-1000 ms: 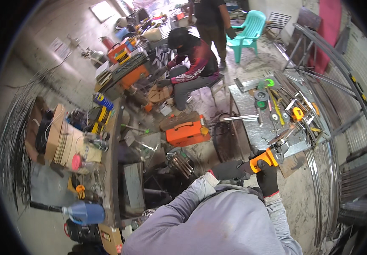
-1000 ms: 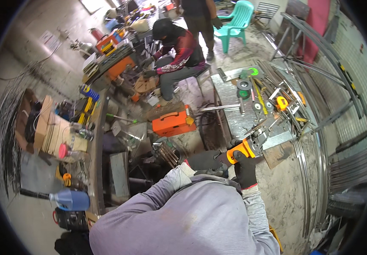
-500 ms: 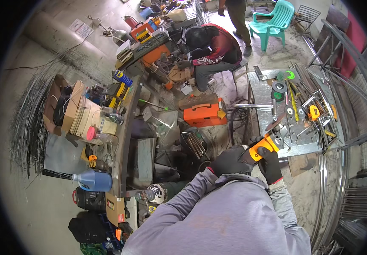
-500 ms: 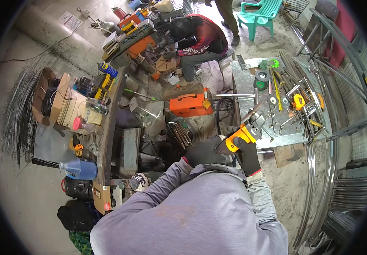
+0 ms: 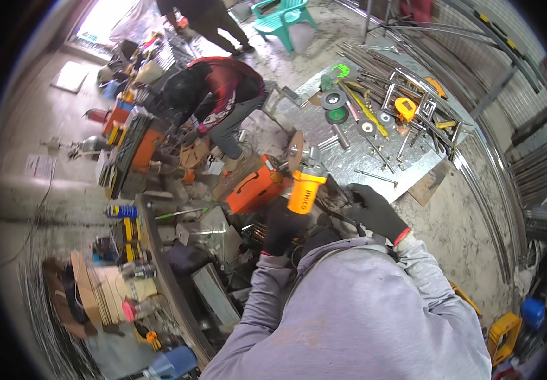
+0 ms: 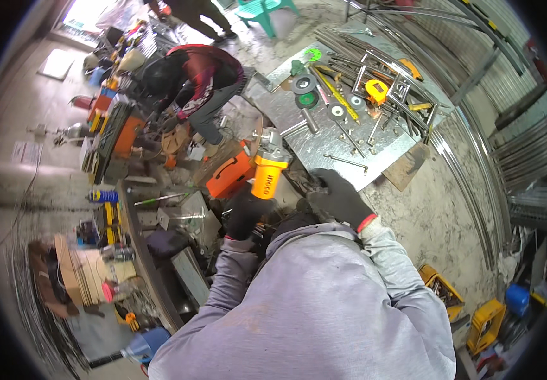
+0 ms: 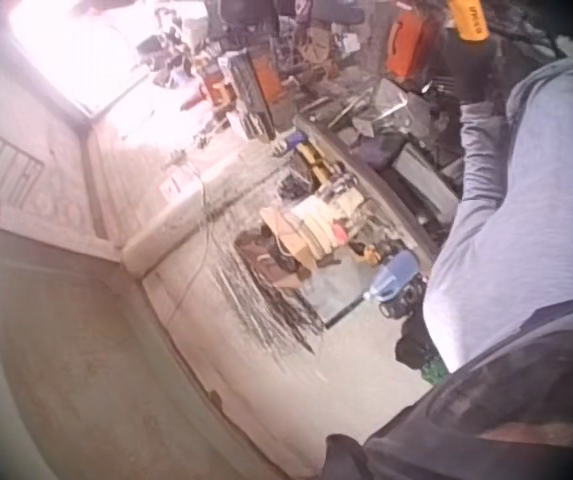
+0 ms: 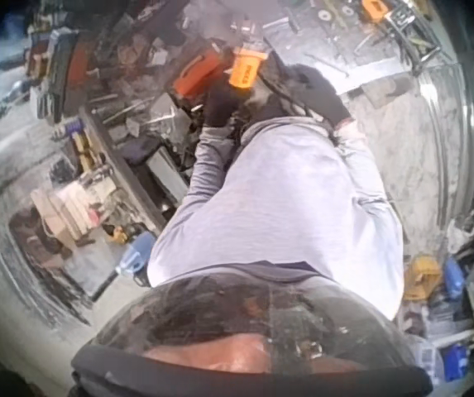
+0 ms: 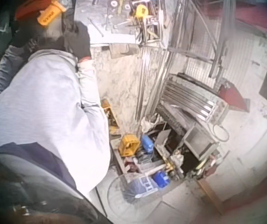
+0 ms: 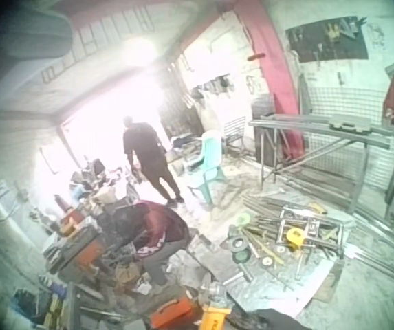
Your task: The person welds metal pieces using a welding torch, grinds a metal rod with an angle grinder, and fits the metal components together using a hammer and by hand.
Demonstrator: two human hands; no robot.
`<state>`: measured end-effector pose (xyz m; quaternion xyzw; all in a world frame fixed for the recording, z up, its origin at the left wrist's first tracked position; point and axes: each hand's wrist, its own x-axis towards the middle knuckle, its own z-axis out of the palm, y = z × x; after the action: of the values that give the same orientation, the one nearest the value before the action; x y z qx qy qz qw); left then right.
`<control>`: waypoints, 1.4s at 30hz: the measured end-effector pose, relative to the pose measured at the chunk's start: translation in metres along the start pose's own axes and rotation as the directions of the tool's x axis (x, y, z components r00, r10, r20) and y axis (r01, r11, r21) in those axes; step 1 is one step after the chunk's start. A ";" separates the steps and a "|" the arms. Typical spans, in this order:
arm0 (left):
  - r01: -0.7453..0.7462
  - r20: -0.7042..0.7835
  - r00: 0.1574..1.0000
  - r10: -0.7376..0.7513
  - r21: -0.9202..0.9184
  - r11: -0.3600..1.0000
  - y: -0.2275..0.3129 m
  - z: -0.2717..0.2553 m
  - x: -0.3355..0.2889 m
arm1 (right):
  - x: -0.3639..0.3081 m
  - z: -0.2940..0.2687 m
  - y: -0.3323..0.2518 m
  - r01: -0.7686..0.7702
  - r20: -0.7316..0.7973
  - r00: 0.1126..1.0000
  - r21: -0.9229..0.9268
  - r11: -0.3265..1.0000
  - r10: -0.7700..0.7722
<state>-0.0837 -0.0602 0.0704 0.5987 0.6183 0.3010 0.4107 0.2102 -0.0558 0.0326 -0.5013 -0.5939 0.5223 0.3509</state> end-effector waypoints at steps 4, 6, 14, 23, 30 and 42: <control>-0.115 -0.033 0.991 0.130 0.293 0.949 -0.006 -0.058 0.072 | 0.010 -0.022 0.024 0.018 -0.334 0.914 -0.534 0.845 -0.230; -0.127 -0.005 0.989 0.145 0.462 0.878 -0.012 -0.076 0.114 | 0.022 -0.028 0.018 -0.053 -0.357 0.898 -0.667 0.743 -0.256; -0.226 0.086 0.973 0.216 0.562 0.796 -0.047 -0.044 0.250 | 0.063 0.006 0.026 -0.332 -0.437 0.892 -0.807 0.489 -0.117; -0.143 0.096 0.990 0.107 0.558 0.817 -0.042 -0.018 0.279 | 0.066 0.011 0.025 -0.407 -0.450 0.892 -0.835 0.369 -0.036; -0.205 0.122 0.979 0.165 0.560 0.802 -0.046 -0.014 0.273 | 0.069 0.008 0.009 -0.218 -0.219 0.975 -0.920 0.325 0.032; -0.135 0.136 0.989 0.065 0.616 0.776 -0.047 -0.027 0.270 | 0.021 -0.029 0.048 -0.206 -0.332 0.837 0.545 0.813 0.435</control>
<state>-0.1160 0.2046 0.0032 0.7480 0.6273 0.0686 0.2057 0.2434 -0.0297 -0.0100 -0.5963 -0.2512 0.5800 0.4949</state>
